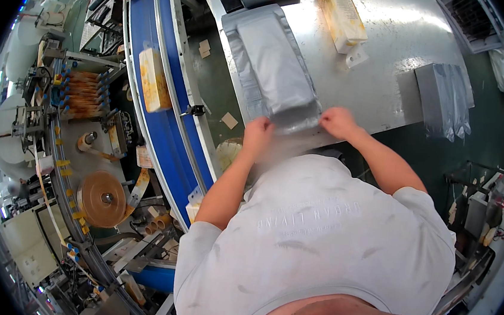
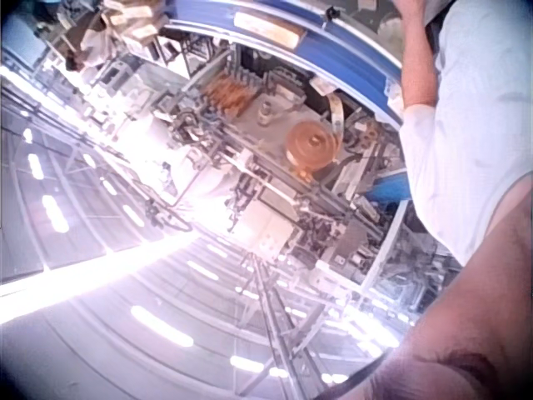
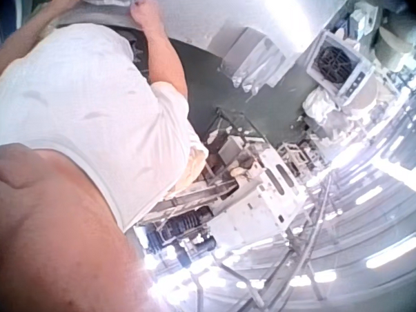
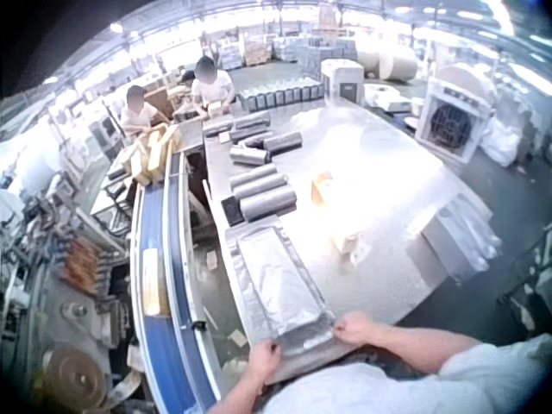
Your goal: The person packages yellow boxes into plastic sleeves by hand and then adjusts a large roll of yellow-patterned packaging material on a manufacturing machine.
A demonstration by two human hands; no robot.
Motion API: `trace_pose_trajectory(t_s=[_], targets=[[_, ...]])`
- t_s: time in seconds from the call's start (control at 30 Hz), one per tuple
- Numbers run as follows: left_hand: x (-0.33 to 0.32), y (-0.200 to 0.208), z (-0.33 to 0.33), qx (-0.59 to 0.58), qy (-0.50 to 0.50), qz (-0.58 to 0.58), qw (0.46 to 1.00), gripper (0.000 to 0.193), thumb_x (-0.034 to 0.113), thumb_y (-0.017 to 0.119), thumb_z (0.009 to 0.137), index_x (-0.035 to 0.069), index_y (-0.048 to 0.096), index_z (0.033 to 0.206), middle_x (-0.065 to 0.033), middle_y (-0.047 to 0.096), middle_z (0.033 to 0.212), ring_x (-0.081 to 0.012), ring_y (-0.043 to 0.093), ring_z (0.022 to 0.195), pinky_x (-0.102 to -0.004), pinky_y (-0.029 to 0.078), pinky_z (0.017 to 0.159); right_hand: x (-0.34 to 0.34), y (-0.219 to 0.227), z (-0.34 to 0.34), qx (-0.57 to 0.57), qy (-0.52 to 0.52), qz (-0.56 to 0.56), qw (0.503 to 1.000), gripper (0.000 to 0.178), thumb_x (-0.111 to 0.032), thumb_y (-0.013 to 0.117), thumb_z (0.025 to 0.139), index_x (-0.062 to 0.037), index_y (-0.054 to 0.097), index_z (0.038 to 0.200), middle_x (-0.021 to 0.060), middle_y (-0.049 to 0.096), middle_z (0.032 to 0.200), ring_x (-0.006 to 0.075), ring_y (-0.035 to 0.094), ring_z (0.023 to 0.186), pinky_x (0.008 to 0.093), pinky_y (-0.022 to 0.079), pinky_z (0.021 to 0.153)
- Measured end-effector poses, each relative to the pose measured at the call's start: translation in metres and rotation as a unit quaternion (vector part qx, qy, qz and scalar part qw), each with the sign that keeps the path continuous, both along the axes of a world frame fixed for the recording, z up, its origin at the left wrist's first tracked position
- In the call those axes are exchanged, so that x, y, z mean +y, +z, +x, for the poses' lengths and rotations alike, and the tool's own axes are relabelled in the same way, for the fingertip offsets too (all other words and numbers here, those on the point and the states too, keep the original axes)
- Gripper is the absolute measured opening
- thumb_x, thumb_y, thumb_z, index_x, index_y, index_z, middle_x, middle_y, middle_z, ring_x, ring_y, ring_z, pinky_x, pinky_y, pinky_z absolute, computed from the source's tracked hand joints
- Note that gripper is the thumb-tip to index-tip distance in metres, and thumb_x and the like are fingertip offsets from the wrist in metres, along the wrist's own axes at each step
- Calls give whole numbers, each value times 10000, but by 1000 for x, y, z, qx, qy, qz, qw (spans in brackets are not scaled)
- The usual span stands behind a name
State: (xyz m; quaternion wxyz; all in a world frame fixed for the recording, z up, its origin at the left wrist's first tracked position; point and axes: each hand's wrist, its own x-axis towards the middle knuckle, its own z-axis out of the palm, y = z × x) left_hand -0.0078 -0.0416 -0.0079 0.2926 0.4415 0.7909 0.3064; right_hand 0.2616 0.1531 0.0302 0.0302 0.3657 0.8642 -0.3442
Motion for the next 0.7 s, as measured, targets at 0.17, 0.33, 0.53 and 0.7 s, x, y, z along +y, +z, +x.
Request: trace_pose_trajectory(t_s=[0.17,0.33,0.53,0.7], targets=[[-33,-15,8,12,46,-54,997,336,268,810,950,-42,717,862,-227,705,738,-342,681,652,-479,528,659,-39,47,-65,94,191,27,977,228,-255,711,938,-87,820,1047,175,798,983,413,768,939,562,606,859],[-56,-11,14,-111,127,-23,985,290,209,797,961,-36,709,832,-149,711,695,-201,624,611,-409,504,622,-79,23,-102,-87,153,94,980,243,-249,721,975,-69,727,1137,183,785,979,414,772,956,531,620,823],[-73,-5,3,-165,75,-14,983,176,136,741,984,-30,773,936,-114,736,735,-155,629,655,-372,509,651,-104,9,-127,199,178,25,963,152,-180,752,940,-88,716,1055,99,749,1016,364,742,942,487,598,809],[-72,-5,-5,-154,39,85,984,165,131,743,962,-29,779,976,-193,745,807,-263,670,666,-407,541,673,-109,-3,-139,190,184,-35,964,119,-156,758,941,-71,684,978,117,701,974,375,703,928,488,562,788]])
